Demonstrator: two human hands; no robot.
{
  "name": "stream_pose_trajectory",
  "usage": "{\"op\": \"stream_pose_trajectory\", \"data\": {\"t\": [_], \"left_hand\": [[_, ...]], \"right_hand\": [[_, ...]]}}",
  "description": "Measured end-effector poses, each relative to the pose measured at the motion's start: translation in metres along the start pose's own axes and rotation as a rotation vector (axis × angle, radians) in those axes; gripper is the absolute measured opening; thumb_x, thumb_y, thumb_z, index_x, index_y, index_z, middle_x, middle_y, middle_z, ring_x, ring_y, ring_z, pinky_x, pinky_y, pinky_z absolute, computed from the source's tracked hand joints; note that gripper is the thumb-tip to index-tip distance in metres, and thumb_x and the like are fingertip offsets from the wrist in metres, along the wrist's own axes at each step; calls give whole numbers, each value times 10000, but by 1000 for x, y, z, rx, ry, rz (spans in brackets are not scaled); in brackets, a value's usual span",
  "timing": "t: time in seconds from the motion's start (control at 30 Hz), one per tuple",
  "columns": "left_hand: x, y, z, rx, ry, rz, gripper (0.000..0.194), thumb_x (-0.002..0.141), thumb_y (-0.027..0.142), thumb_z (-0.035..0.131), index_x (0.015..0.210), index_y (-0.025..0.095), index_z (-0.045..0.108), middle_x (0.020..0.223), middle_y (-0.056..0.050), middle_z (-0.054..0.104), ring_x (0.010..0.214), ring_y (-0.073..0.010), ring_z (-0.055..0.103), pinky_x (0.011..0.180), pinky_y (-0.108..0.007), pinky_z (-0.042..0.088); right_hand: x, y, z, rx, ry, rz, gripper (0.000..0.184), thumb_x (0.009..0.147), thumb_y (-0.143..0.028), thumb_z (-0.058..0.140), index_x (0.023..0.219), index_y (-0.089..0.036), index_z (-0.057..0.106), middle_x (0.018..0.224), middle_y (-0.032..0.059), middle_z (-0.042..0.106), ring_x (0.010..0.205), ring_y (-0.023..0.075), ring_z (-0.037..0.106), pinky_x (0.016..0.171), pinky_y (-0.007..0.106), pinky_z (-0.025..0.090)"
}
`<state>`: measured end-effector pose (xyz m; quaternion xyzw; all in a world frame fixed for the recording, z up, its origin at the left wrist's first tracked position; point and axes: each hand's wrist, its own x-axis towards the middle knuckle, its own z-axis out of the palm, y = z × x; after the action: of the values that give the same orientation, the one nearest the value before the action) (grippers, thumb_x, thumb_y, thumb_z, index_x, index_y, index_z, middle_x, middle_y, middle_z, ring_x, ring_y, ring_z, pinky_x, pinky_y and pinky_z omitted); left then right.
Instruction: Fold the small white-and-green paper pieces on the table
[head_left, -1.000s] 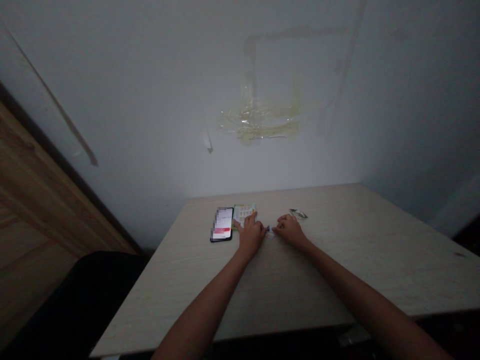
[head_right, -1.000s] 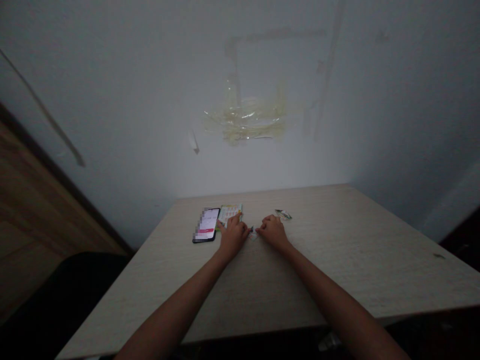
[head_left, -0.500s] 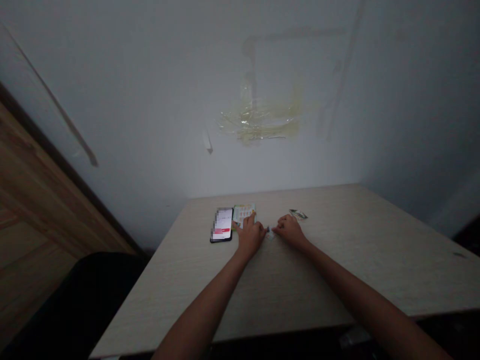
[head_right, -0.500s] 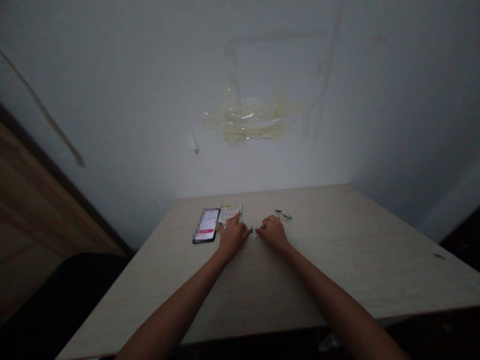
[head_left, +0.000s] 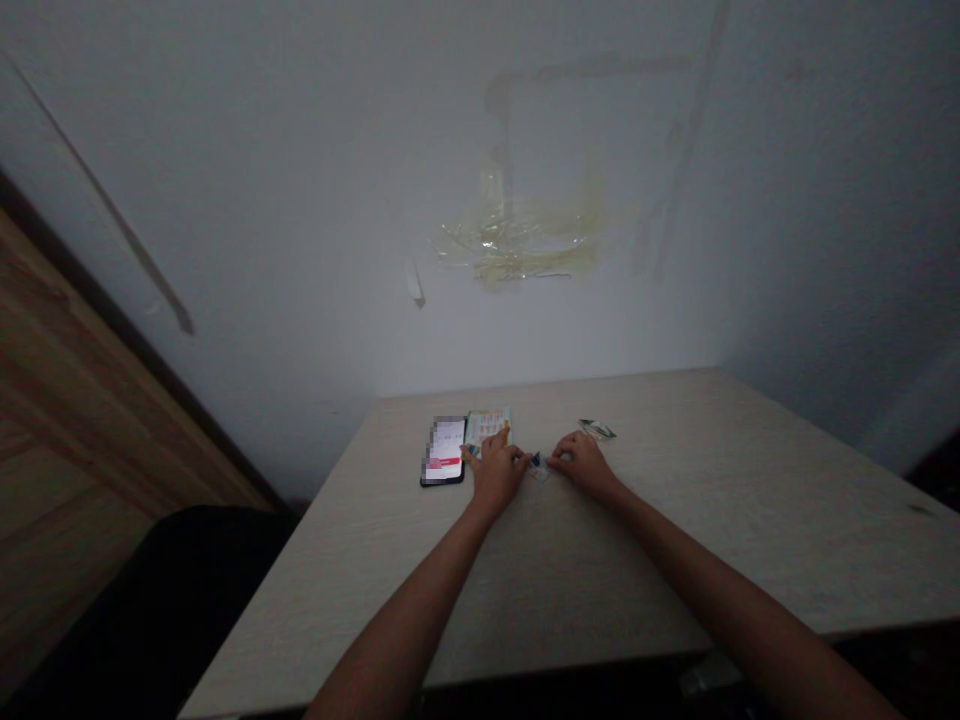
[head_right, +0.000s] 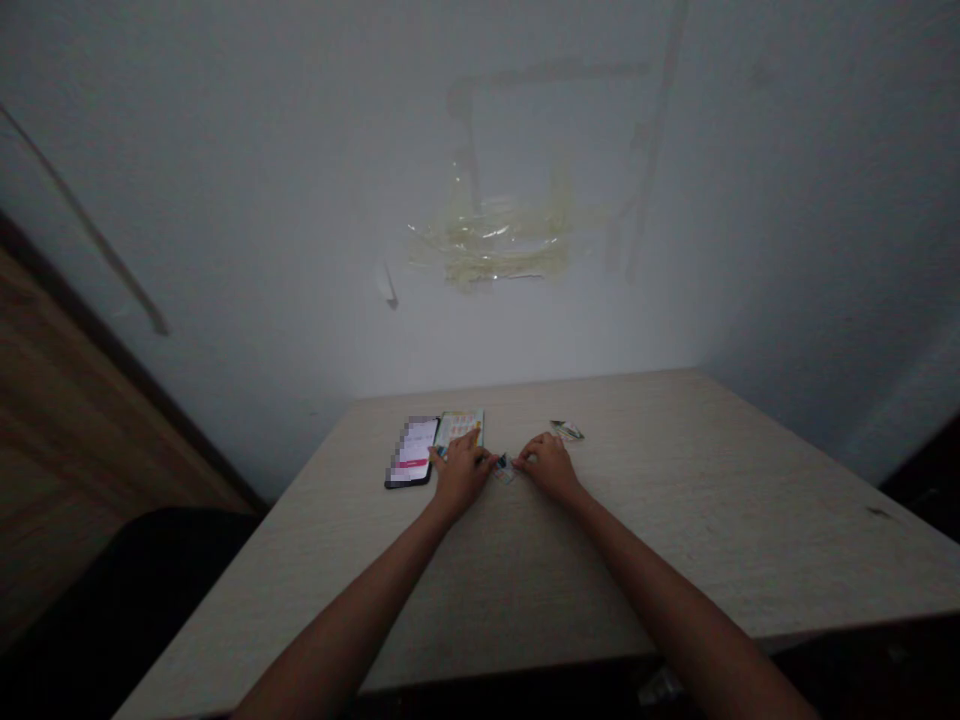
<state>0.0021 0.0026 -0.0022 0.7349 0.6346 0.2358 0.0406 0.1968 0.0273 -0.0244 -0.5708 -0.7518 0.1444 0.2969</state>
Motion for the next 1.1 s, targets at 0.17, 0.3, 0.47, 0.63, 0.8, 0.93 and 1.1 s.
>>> {"op": "stream_pose_trajectory", "data": {"t": [0.17, 0.3, 0.47, 0.63, 0.8, 0.93, 1.1], "left_hand": [[-1, 0, -1, 14, -12, 14, 237, 897, 462, 564, 918, 294, 729, 1484, -25, 456, 1356, -309, 362, 1077, -756, 31], [-1, 0, 0, 23, -7, 6, 193, 874, 442, 609, 909, 298, 732, 1472, -22, 469, 1356, -308, 362, 1076, -753, 23], [1, -2, 2, -19, 13, -7, 231, 882, 465, 588, 863, 293, 740, 1431, -28, 518, 1338, -313, 388, 1062, -766, 28], [2, -3, 4, -30, 31, -10, 245, 888, 467, 576, 854, 291, 743, 1432, -30, 516, 1337, -307, 391, 1068, -758, 3], [2, -3, 3, -12, 8, -26, 223, 875, 468, 591, 884, 307, 745, 1442, -23, 503, 1344, -321, 381, 1077, -749, 15], [2, -2, 2, 4, -8, -23, 209, 876, 451, 593, 899, 305, 741, 1446, -25, 496, 1345, -320, 380, 1083, -741, 19], [1, 0, 0, 26, -24, -8, 188, 882, 421, 593, 919, 299, 731, 1463, -35, 474, 1355, -308, 367, 1087, -736, 14]], "right_hand": [[-1, -3, -3, -11, -7, 3, 192, 785, -371, 690, 849, -202, 754, 1014, 90, 633, 1047, 237, 533, 942, 341, 367], [0, -5, -3, -15, -12, 1, 194, 776, -376, 694, 838, -202, 752, 995, 82, 630, 1031, 229, 541, 942, 339, 369], [2, -5, -2, -25, -15, 15, 199, 771, -379, 700, 820, -193, 752, 989, 89, 625, 1013, 227, 543, 936, 342, 371], [1, -5, -3, -22, -2, 5, 194, 774, -373, 691, 818, -195, 755, 978, 82, 629, 1002, 225, 545, 927, 342, 376], [1, -5, -3, -26, 3, 23, 184, 764, -367, 701, 814, -199, 758, 984, 88, 631, 1003, 233, 541, 904, 335, 384], [0, -6, -3, -36, 3, 23, 203, 770, -388, 696, 819, -201, 758, 994, 88, 632, 1023, 234, 532, 913, 332, 374], [1, -7, -2, -56, 7, 43, 215, 774, -395, 689, 817, -196, 759, 1000, 92, 641, 1025, 238, 538, 923, 334, 371]]}}
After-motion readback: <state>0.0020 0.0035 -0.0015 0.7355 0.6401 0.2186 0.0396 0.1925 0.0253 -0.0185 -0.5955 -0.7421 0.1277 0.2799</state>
